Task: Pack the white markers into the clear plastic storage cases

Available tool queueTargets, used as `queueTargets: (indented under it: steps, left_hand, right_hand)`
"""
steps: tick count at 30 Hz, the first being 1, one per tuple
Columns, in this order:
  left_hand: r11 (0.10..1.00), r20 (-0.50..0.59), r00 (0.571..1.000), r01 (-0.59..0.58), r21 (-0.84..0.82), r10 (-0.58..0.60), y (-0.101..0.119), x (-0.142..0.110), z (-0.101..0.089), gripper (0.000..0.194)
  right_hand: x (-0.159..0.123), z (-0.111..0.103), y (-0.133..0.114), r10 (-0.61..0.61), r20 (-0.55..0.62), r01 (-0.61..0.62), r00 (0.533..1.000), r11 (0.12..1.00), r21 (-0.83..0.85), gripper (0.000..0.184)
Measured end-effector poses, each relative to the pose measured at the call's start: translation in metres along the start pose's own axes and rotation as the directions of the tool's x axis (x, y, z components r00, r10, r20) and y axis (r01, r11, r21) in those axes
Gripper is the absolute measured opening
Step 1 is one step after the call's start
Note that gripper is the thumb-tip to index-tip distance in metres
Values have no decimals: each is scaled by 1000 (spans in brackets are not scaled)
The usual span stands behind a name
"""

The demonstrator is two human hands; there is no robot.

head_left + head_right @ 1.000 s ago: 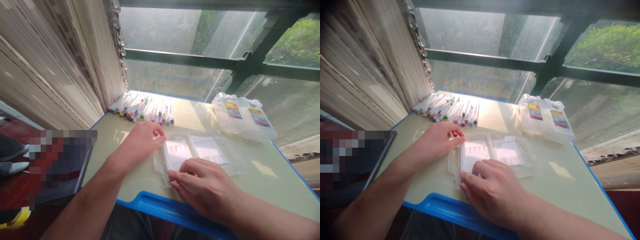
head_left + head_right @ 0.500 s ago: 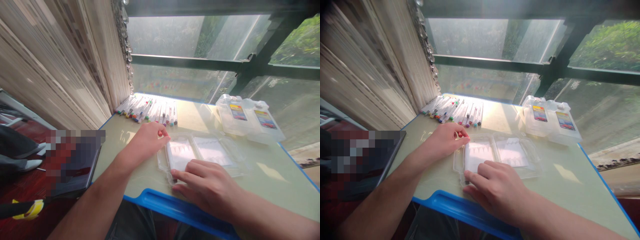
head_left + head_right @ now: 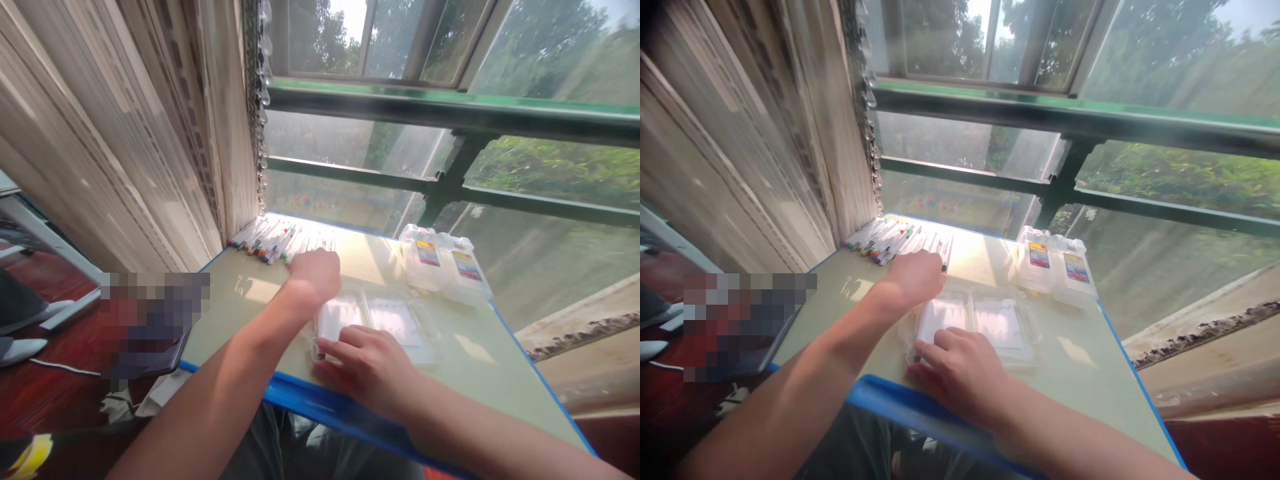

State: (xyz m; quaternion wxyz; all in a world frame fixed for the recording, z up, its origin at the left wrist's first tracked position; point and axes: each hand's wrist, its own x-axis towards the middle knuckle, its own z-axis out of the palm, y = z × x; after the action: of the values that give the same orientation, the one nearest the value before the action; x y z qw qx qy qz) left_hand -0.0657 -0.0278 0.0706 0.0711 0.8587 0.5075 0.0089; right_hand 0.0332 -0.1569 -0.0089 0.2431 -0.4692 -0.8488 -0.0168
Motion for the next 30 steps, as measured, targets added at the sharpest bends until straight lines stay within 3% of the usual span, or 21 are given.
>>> queueTargets:
  steps: [4, 8, 13, 20, 24, 30]
  left_hand:
    - [996, -86, 994, -72, -55, 67, 34, 32, -19, 30]
    - [973, -179, 965, -213, -90, 194, 49, 46, -25, 29]
    - [943, -256, 917, -329, -56, 305, 37, 44, -8, 29]
    - [929, -391, 881, -342, -139, 266, 13, 49, 26, 35]
    - [906, -311, 886, -401, -135, 345, 13, 43, 40, 33]
    - [821, -137, 823, -564, -88, 551, 11, 40, 38, 27]
  right_hand:
    - [1, 0, -2, 21, 10, -21, 1000, 999, -25, 21]
    - [2, 3, 0, 76, 26, -75, 997, 995, -61, 16]
    - [3, 6, 4, 170, 91, -155, 981, 976, -154, 13]
    - [3, -12, 2, 210, 206, -182, 956, 972, -149, 18]
    - [4, -17, 1, 198, 138, -187, 970, 978, -89, 18]
    - [2, -17, 6, 166, 86, -162, 982, 985, -60, 25]
